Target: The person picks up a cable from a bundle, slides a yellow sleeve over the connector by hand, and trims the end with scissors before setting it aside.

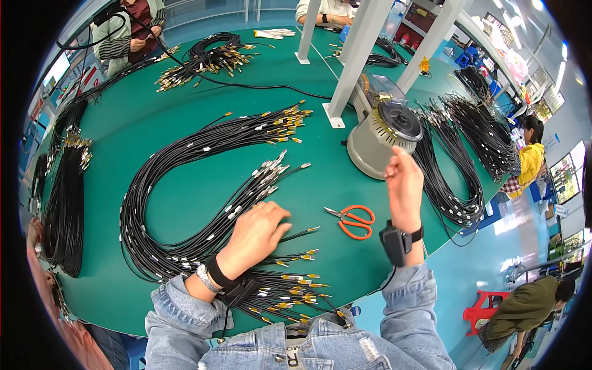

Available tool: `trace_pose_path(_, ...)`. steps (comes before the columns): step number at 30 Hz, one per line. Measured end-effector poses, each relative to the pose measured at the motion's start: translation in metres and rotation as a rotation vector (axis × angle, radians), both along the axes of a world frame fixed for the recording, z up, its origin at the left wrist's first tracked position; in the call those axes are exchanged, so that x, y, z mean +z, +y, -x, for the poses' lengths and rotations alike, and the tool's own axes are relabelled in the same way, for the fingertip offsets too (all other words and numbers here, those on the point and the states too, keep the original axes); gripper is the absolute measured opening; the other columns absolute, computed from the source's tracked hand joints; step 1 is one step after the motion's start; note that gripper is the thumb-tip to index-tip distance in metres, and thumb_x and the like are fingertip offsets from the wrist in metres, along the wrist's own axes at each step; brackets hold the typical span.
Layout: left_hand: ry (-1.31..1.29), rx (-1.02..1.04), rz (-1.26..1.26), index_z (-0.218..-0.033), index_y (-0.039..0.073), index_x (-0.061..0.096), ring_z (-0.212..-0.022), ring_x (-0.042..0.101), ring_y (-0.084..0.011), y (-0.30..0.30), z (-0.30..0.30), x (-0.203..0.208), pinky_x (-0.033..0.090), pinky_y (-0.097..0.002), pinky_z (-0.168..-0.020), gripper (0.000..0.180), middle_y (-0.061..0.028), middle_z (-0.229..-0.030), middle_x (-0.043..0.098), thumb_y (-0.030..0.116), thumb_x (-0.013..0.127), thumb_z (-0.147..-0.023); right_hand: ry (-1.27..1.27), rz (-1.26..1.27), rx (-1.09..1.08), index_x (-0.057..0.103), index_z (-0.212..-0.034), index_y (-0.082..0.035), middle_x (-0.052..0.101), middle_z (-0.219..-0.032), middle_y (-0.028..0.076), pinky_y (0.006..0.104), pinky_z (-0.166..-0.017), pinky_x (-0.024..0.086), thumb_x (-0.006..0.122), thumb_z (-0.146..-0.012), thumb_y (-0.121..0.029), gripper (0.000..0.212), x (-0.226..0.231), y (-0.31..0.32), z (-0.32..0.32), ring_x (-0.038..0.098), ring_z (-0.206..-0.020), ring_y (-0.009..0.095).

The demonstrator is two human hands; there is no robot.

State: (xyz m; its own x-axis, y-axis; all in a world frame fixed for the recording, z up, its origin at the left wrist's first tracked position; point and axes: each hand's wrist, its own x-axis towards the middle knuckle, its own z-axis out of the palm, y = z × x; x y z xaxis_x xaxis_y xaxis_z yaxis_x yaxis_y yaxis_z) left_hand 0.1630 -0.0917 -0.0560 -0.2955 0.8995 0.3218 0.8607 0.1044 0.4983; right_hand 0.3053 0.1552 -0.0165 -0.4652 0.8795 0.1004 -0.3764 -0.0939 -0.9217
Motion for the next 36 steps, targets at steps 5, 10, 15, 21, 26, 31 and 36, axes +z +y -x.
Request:
trace_pose_path(5, 0.312, 0.251, 0.079, -0.08, 0.004, 0.057, -0.077, 0.055, -0.0279, -0.004, 0.019, 0.002, 0.047, -0.0373, -0.066, 0.016, -0.0097, -0.082, 0.052, 0.009, 0.068, -0.069, -0.093, 0.122, -0.014, 0.058, -0.092, 0.0, 0.047, -0.065, -0.003, 0.0222, -0.055, 0.034, 0.055, -0.09, -0.018, 0.018, 0.009, 0.024, 0.013, 0.04, -0.055, 0.006)
trace_pose_path(10, 0.479, 0.31, 0.113, -0.071, 0.004, 0.053, -0.074, 0.055, -0.0244, -0.006, 0.03, -0.012, 0.047, -0.0331, -0.059, 0.012, -0.0091, -0.074, 0.048, 0.007, 0.064, -0.068, -0.021, 0.17, 0.021, 0.057, -0.087, -0.002, 0.041, -0.06, -0.005, 0.0224, -0.053, 0.03, 0.056, -0.09, -0.018, 0.016, 0.004, 0.033, 0.02, 0.033, -0.048, 0.006)
trace_pose_path(15, 0.372, 0.336, 0.145, -0.074, 0.004, 0.054, -0.076, 0.055, -0.0263, -0.005, 0.031, -0.014, 0.047, -0.0371, -0.062, 0.018, -0.0093, -0.08, 0.049, 0.006, 0.069, -0.064, 0.364, 0.341, 0.234, 0.055, -0.087, -0.003, 0.036, -0.059, -0.006, 0.022, -0.052, 0.028, 0.054, -0.091, -0.015, 0.012, -0.005, 0.038, 0.017, 0.03, -0.049, 0.005)
trace_pose_path(21, 0.274, 0.331, 0.005, -0.074, 0.004, 0.054, -0.071, 0.057, -0.0253, -0.007, 0.033, -0.009, 0.048, -0.0351, -0.058, 0.013, -0.01, -0.077, 0.054, 0.003, 0.065, -0.068, 0.385, 0.21, 0.403, 0.054, -0.087, -0.004, 0.038, -0.063, -0.004, 0.0225, -0.054, 0.03, 0.052, -0.09, -0.011, 0.009, 0.015, -0.015, 0.014, 0.034, -0.055, 0.006)
trace_pose_path(26, -0.249, 0.282, 0.078, -0.079, 0.002, 0.056, -0.062, 0.058, -0.0186, -0.015, 0.029, 0.0, 0.046, -0.0299, -0.054, 0.008, -0.0078, -0.07, 0.059, 0.004, 0.064, -0.076, -0.013, 0.029, 0.529, 0.056, -0.086, -0.002, 0.05, -0.074, 0.0, 0.022, -0.059, 0.036, 0.054, -0.089, -0.008, 0.007, -0.008, -0.08, 0.016, 0.043, -0.064, 0.008)
trace_pose_path(31, -0.636, 0.188, -0.046, -0.088, -0.001, 0.06, -0.056, 0.056, -0.0097, -0.02, 0.022, 0.003, 0.044, -0.0248, -0.052, 0.01, -0.0049, -0.065, 0.062, 0.009, 0.062, -0.083, -0.309, -0.083, 0.71, 0.059, -0.087, 0.0, 0.057, -0.083, 0.0, 0.0211, -0.066, 0.041, 0.058, -0.087, -0.006, 0.006, -0.02, -0.116, 0.023, 0.05, -0.074, 0.006)
trace_pose_path(36, -0.812, 0.131, -0.054, -0.092, -0.002, 0.061, -0.057, 0.054, -0.0065, -0.027, 0.009, 0.006, 0.043, -0.0222, -0.052, 0.013, -0.0038, -0.068, 0.062, 0.008, 0.06, -0.086, -0.419, -0.164, 0.759, 0.059, -0.088, 0.0, 0.058, -0.084, 0.0, 0.0222, -0.072, 0.043, 0.058, -0.087, -0.007, 0.006, -0.037, -0.128, 0.031, 0.052, -0.079, 0.006)
